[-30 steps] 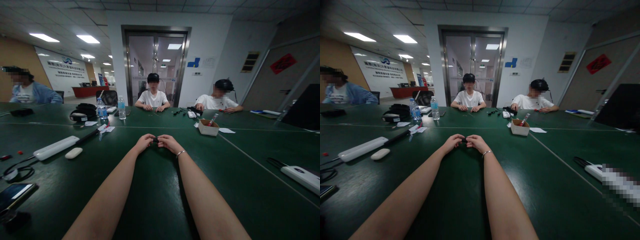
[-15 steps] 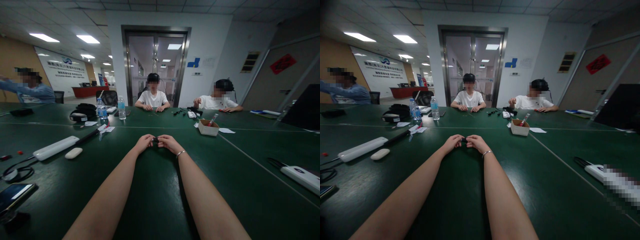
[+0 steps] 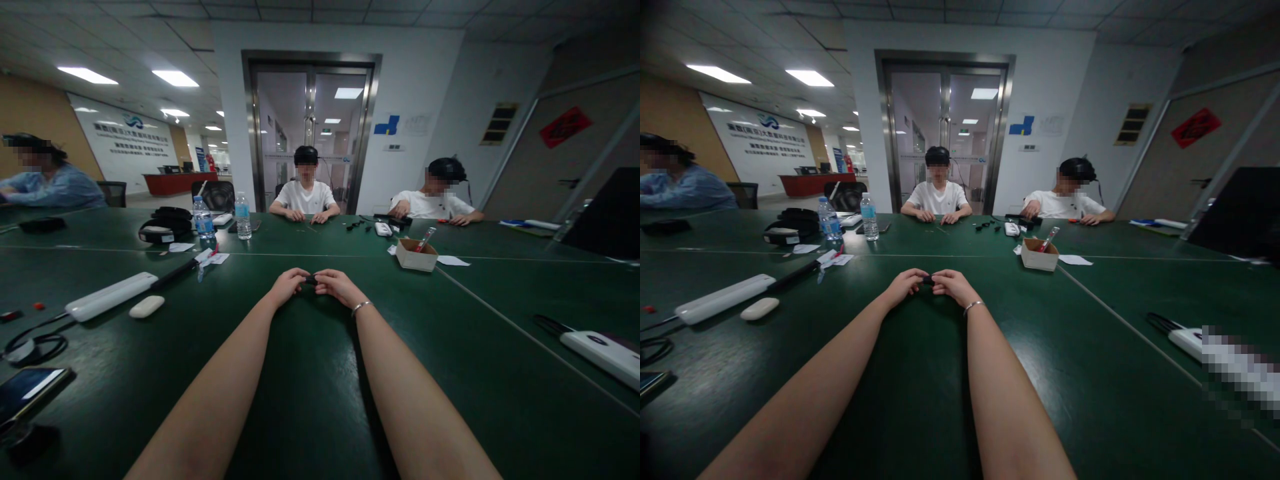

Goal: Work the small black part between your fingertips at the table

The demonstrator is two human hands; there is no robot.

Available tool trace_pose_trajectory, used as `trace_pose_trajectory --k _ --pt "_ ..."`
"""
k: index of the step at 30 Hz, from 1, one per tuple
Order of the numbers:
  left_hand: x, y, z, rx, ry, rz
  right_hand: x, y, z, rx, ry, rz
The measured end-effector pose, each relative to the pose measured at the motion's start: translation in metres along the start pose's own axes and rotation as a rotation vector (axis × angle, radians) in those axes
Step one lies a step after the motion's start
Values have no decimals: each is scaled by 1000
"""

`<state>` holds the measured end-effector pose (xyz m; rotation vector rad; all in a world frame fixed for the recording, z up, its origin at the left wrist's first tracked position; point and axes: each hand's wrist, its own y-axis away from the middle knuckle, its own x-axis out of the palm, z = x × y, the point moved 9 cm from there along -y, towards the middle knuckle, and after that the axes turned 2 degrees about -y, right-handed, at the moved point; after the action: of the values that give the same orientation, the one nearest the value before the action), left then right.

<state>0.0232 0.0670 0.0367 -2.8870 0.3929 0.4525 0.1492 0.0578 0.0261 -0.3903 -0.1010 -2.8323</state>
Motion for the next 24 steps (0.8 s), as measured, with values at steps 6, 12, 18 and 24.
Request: trace_pose_trajectory --k 6,12,18,24 --pt "2 -2 3 12 39 27 -1 -1 -1 -6 1 -6" --pt "0 -2 3 -6 44 3 -1 -2 -1 -4 3 -4" --pt "1 -1 -1 27 37 16 -1 -1 -1 -7 5 -5" --pt "1 1 0 -28 56 17 -1 -1 -1 -5 0 -7"
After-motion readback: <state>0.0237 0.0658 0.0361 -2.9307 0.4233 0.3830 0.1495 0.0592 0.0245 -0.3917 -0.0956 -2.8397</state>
